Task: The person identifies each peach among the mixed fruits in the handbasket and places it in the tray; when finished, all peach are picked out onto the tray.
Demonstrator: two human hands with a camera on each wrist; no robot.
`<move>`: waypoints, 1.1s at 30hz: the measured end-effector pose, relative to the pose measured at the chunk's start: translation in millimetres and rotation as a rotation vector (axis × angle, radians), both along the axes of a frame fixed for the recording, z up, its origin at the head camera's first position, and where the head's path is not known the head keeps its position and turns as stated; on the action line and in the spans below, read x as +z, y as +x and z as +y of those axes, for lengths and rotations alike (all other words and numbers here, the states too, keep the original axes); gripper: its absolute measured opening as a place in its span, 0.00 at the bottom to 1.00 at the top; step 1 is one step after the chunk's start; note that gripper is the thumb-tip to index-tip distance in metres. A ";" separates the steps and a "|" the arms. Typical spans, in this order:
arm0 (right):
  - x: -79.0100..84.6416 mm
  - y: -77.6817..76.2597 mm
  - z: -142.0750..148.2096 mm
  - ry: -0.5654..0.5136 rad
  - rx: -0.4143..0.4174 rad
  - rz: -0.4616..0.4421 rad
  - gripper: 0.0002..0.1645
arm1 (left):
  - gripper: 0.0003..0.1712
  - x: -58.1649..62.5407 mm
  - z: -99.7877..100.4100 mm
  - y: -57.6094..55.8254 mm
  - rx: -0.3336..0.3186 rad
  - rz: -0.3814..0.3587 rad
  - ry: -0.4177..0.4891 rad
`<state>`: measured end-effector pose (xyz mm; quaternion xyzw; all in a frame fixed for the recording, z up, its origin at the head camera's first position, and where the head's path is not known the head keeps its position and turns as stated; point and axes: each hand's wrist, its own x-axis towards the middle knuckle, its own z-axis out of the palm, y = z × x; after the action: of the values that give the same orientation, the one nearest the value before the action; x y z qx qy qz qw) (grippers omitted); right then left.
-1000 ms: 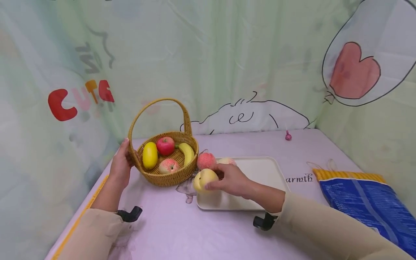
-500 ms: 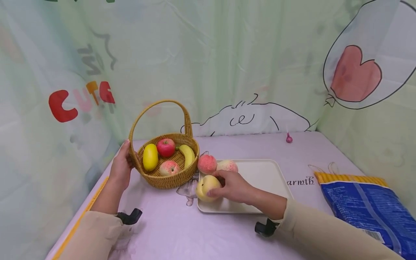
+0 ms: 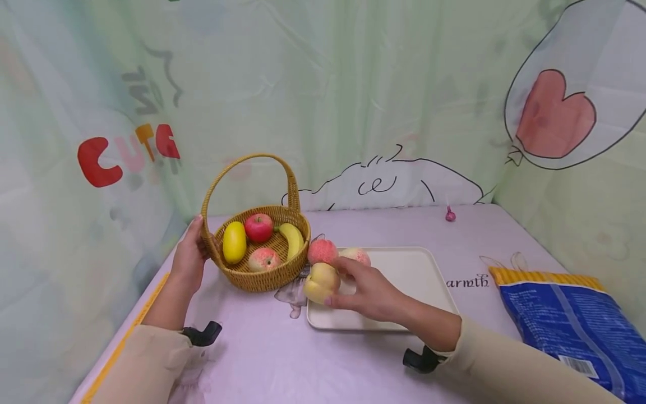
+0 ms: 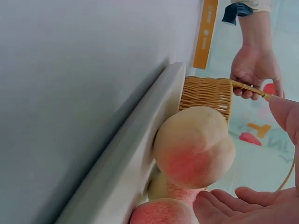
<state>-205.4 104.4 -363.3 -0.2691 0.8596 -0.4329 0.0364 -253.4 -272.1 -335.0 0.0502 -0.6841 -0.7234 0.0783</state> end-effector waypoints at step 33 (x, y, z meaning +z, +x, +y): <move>67.4 -27.5 -44.3 -0.007 0.014 -0.070 0.42 | 0.32 5.7 1.4 2.1 -0.006 -0.020 -0.005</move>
<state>-232.9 60.1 -296.0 -0.2600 0.8543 -0.4448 0.0685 -251.3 -270.7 -329.3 0.0554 -0.6867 -0.7215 0.0694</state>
